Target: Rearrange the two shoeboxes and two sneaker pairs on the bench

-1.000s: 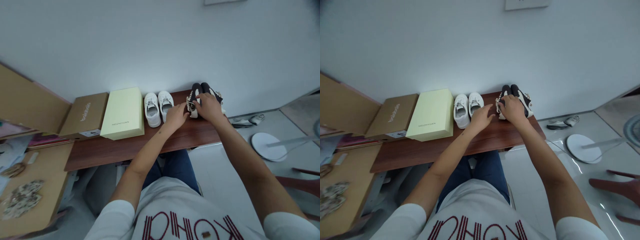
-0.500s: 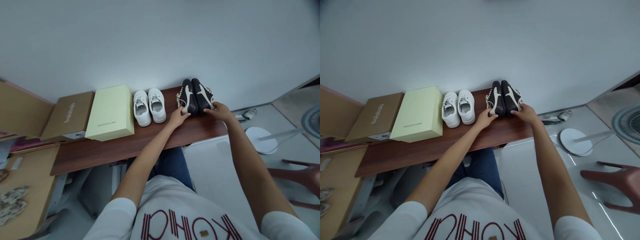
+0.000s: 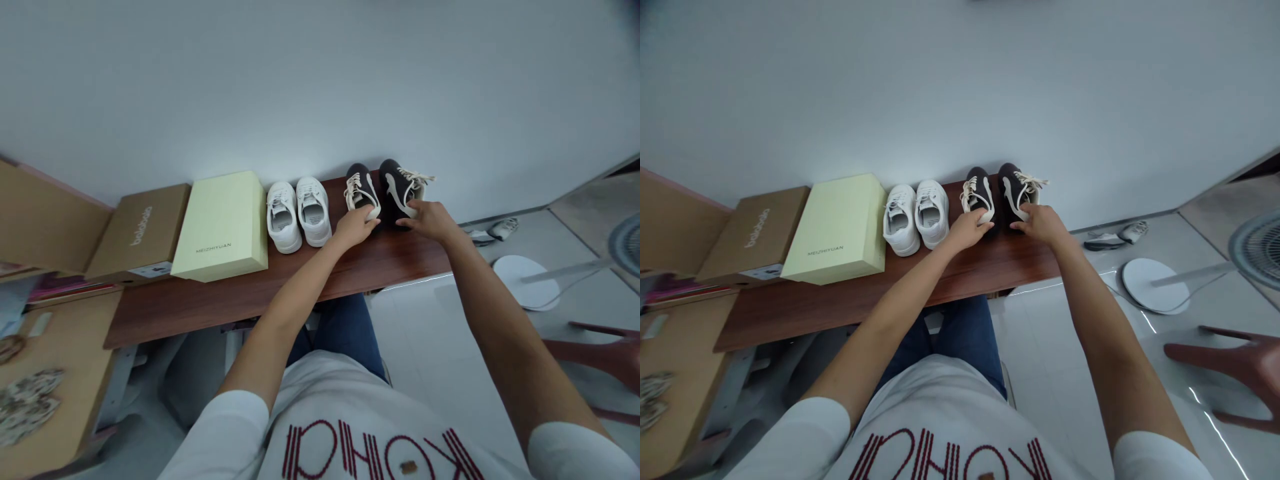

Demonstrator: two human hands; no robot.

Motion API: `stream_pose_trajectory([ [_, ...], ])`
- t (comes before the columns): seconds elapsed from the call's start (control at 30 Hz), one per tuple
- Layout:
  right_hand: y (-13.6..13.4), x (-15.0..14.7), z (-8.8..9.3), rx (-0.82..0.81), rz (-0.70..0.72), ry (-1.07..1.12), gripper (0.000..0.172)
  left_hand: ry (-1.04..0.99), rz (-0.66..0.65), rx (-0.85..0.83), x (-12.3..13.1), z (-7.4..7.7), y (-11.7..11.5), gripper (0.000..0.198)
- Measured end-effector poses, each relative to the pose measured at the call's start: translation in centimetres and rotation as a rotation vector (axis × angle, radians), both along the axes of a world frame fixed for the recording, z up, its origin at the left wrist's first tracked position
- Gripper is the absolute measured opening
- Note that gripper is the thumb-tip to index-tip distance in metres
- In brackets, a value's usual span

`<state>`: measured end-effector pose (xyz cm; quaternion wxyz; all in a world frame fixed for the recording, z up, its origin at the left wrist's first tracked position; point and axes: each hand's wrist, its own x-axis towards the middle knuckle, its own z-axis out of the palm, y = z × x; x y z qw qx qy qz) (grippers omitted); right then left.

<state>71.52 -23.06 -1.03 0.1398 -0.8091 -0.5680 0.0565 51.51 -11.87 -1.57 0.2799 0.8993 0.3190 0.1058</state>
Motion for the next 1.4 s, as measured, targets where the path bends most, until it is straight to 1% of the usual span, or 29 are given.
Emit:
stream_pose_trajectory([
  [0.1, 0.8, -1.5, 0.9, -0.113, 0.037, -0.179, 0.038, 0.182, -0.019, 0.113, -0.4, 1.7, -0.3, 0.027],
  [0.2, 1.7, -2.9, 1.6, -0.197, 0.064, -0.27, 0.038, 0.278, -0.021, 0.162, -0.4, 2.4, -0.5, 0.027],
  [0.3, 2.6, -3.8, 1.9, -0.24, 0.091, -0.309, 0.036, 0.303, 0.0, 0.177, 0.0, 2.4, -0.6, 0.028],
  [0.43, 3.4, -4.4, 1.8, -0.255, 0.101, -0.32, 0.035, 0.296, 0.02, 0.177, 0.4, 2.1, -0.6, 0.028],
  [0.63, 4.0, -4.6, 1.5, -0.275, 0.112, -0.34, 0.034, 0.294, 0.028, 0.145, 0.2, 2.1, -0.3, 0.027],
  [0.8, 4.5, -4.7, 1.2, -0.278, 0.125, -0.333, 0.035, 0.284, 0.028, 0.129, 0.5, 1.7, -0.1, 0.028],
  [0.93, 4.9, -4.5, 0.9, -0.271, 0.122, -0.311, 0.037, 0.297, 0.027, 0.113, 1.0, 1.6, 0.3, 0.027],
  [1.2, 5.2, -4.3, 0.4, -0.231, 0.124, -0.31, 0.037, 0.322, 0.012, 0.156, 1.3, 1.5, 1.0, 0.031],
  [1.3, 5.0, -4.4, 0.5, -0.141, 0.144, -0.328, 0.038, 0.282, 0.007, 0.198, 0.8, 1.7, 0.9, 0.034],
  [1.4, 4.7, -4.4, 1.2, 0.006, 0.141, -0.335, 0.039, 0.208, 0.025, 0.257, 0.1, 2.3, 0.6, 0.039],
])
